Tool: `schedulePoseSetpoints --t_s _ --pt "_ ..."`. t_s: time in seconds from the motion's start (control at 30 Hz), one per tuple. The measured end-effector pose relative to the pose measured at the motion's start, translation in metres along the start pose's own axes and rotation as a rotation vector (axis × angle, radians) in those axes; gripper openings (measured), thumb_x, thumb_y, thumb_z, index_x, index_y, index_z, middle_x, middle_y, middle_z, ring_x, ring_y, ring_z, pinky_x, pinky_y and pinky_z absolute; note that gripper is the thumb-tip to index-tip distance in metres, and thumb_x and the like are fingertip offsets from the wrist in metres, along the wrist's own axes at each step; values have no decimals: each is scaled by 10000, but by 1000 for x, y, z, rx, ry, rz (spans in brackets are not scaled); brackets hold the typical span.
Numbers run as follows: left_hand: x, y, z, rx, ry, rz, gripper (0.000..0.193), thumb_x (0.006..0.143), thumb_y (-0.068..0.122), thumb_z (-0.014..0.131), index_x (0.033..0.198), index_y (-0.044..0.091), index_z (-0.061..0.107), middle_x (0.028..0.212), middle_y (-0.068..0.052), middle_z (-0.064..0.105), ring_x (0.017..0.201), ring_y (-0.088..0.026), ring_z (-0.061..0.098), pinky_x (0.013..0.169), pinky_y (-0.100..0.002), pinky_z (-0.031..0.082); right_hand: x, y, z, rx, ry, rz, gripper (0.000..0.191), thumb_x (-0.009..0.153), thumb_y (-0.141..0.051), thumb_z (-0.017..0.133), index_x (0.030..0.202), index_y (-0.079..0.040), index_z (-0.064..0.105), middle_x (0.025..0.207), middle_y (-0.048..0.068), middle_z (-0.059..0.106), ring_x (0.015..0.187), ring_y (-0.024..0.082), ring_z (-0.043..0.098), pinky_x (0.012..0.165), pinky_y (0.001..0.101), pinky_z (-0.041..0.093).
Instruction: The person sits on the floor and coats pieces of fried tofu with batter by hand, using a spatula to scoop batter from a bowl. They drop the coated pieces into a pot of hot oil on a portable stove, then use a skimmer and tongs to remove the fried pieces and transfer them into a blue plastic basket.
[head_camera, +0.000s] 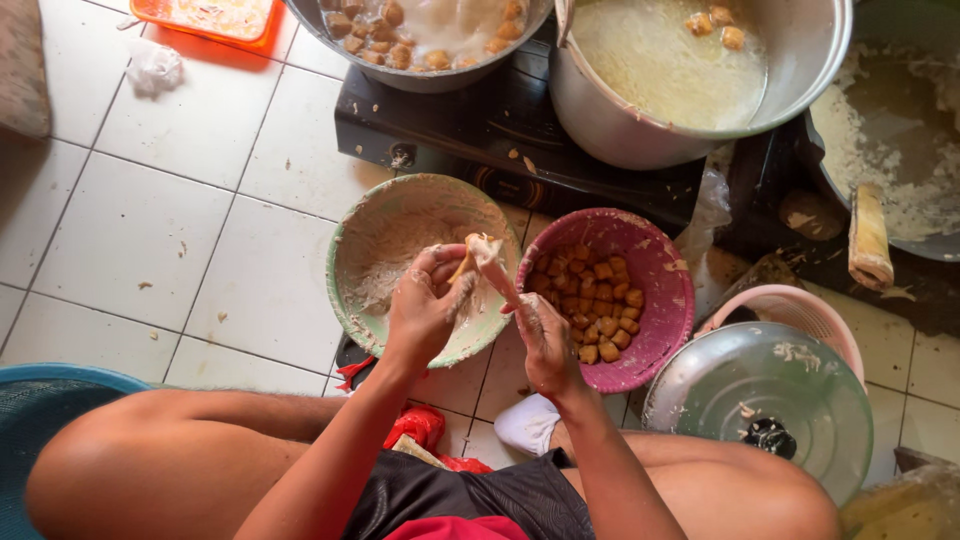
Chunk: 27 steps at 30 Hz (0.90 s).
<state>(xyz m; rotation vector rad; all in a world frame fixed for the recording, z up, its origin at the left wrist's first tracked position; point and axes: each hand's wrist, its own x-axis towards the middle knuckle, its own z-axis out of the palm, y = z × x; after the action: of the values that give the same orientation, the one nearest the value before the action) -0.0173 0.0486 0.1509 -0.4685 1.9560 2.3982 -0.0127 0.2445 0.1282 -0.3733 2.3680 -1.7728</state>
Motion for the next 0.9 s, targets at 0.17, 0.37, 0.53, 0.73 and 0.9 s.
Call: schedulePoseSetpoints --t_s 0.17,0.37,0.53,0.73,0.9 --pt "-10 15 -10 -247 -184 -1 514 932 -37 610 1431 -53 488 1337 -148 686 1184 -143 669 987 -269 541 6 -12 -6 -266 90 -52 321 1098 -302 508 983 -56 680 837 73 564 664 164 587 595 338 447" --pt "-15 15 -19 -382 -366 7 677 898 -60 658 1522 -16 398 1410 -87 623 1254 -126 623 1062 -276 512 8 -22 -17 -401 221 -161 272 1057 -280 558 1107 -63 714 881 95 565 685 222 576 587 371 450" --pt "-12 9 -13 -40 -146 -20 516 897 67 739 1384 -22 594 1215 -78 745 1102 -128 681 962 -279 546 4 -32 -18 -580 264 -339 223 1026 -264 638 1072 -63 722 891 98 588 766 266 571 692 422 448" --pt "6 -28 -23 -264 87 106 341 975 250 718 1267 78 679 1203 -11 741 1131 -111 654 976 -330 484 -4 -12 -25 -235 119 -112 299 1092 -302 535 1052 -48 688 888 33 624 803 172 578 696 344 474" --pt "28 -89 -37 -235 202 -339 425 897 500 641 1225 232 672 1091 74 697 1085 -98 623 812 -407 386 -8 1 -47 536 62 228 403 1152 -349 420 1110 -31 663 758 1 517 594 63 429 540 240 369"
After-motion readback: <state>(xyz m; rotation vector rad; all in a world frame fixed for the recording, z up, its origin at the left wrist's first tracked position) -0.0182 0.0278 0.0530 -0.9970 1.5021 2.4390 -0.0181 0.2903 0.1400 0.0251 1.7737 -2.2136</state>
